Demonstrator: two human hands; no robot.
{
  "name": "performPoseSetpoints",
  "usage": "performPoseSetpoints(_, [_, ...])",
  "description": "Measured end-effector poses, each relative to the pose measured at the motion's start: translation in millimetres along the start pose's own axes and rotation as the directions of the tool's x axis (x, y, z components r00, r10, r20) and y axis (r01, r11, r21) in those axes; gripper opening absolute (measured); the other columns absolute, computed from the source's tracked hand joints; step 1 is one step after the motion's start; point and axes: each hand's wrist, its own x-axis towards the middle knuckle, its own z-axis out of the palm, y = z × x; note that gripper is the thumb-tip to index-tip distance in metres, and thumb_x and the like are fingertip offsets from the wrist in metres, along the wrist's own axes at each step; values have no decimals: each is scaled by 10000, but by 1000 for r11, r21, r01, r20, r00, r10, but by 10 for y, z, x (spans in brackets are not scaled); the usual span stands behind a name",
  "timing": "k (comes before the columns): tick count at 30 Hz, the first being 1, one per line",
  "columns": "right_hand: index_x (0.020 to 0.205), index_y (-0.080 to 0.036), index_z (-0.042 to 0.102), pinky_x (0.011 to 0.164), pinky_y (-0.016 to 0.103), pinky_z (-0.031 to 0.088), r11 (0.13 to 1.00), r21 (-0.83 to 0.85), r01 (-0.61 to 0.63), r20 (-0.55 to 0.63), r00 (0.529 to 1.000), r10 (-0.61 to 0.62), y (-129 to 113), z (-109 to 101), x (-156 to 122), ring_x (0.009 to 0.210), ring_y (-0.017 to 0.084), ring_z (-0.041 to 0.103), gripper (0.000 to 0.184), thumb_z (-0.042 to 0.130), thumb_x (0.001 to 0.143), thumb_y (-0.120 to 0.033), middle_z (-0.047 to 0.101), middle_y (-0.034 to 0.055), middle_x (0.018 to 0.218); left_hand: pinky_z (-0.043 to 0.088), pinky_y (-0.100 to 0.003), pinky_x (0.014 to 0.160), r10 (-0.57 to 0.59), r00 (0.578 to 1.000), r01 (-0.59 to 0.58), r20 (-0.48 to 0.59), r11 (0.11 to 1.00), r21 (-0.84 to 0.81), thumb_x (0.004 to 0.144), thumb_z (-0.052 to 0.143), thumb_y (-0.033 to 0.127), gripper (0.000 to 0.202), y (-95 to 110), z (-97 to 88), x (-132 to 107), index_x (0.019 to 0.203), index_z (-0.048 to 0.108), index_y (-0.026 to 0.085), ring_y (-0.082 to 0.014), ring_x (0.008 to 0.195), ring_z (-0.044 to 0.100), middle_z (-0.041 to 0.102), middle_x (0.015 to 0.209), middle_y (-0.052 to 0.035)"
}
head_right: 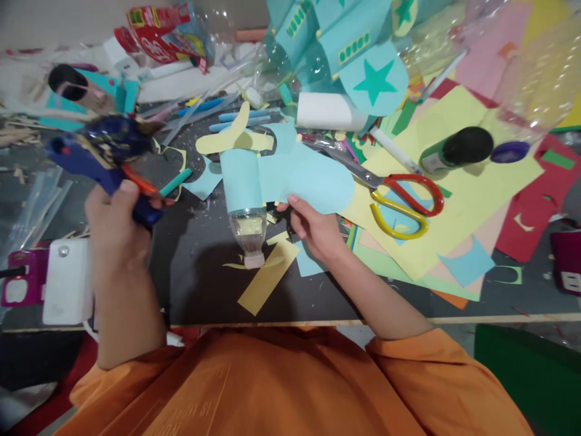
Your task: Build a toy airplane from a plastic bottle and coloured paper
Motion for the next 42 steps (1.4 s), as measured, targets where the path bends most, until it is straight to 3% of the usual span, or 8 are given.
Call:
performPoseSetpoints(4, [601, -172, 634, 395, 217, 211, 994, 80, -79, 45, 996, 76, -22, -5, 24, 325, 23, 233, 294, 710, 688, -442, 288, -112, 296, 509, -234, 450, -73, 969, 81, 236, 996, -27, 626, 734, 405, 304, -32, 152, -170, 713, 574, 162, -36, 347, 448, 690, 670, 9])
performPoseSetpoints(8, [582, -184, 624, 364, 207, 187, 984, 123, -132, 112, 987, 118, -36, -24, 52, 311, 20, 214, 304, 732, 655, -459, 308, -105, 303, 484, -220, 425, -179, 940, 159, 291, 983, 91, 641, 684, 285, 182, -77, 175, -277, 629, 559, 152, -29, 332, 418, 717, 691, -28])
performPoseSetpoints(13, [573, -193, 622, 353, 194, 195, 982, 129, -141, 146, 982, 121, -26, -34, 63, 307, 16, 222, 293, 740, 653, -449, 310, -104, 314, 436, -193, 399, -286, 904, 217, 319, 947, 235, 616, 687, 248, 148, -117, 185, -311, 670, 609, 136, -47, 366, 456, 690, 646, -14])
performPoseSetpoints(18, [578, -191, 628, 354, 186, 197, 982, 127, -141, 133, 983, 124, -4, -21, 53, 300, 10, 211, 297, 732, 670, -454, 292, -111, 311, 386, -181, 376, -268, 875, 146, 402, 940, 310, 667, 655, 278, 141, -162, 164, -311, 620, 611, 153, -52, 369, 456, 629, 566, 1])
performPoseSetpoints(22, [583, -184, 632, 350, 184, 195, 979, 131, -157, 156, 978, 137, 0, -10, 45, 296, 6, 210, 300, 736, 665, -453, 300, -112, 305, 413, -219, 407, -149, 837, 53, 527, 980, 193, 774, 539, 405, 276, -221, 129, -317, 659, 615, 166, -64, 357, 454, 635, 586, -13])
performPoseSetpoints(34, [580, -179, 615, 354, 201, 185, 978, 124, -168, 151, 977, 148, -13, 15, 20, 296, 8, 190, 301, 732, 664, -443, 306, -114, 291, 389, -187, 406, -218, 827, 56, 518, 949, 311, 745, 550, 345, 267, -165, 152, -341, 556, 578, 159, -72, 364, 474, 526, 427, 14])
performPoseSetpoints(42, [585, -192, 607, 368, 214, 197, 984, 78, -163, 149, 977, 150, -13, 15, 17, 306, 23, 198, 310, 703, 688, -468, 290, -113, 295, 364, -180, 379, -233, 828, 71, 511, 946, 317, 731, 556, 363, 280, -159, 156, -336, 537, 551, 161, -61, 340, 455, 538, 430, 14])
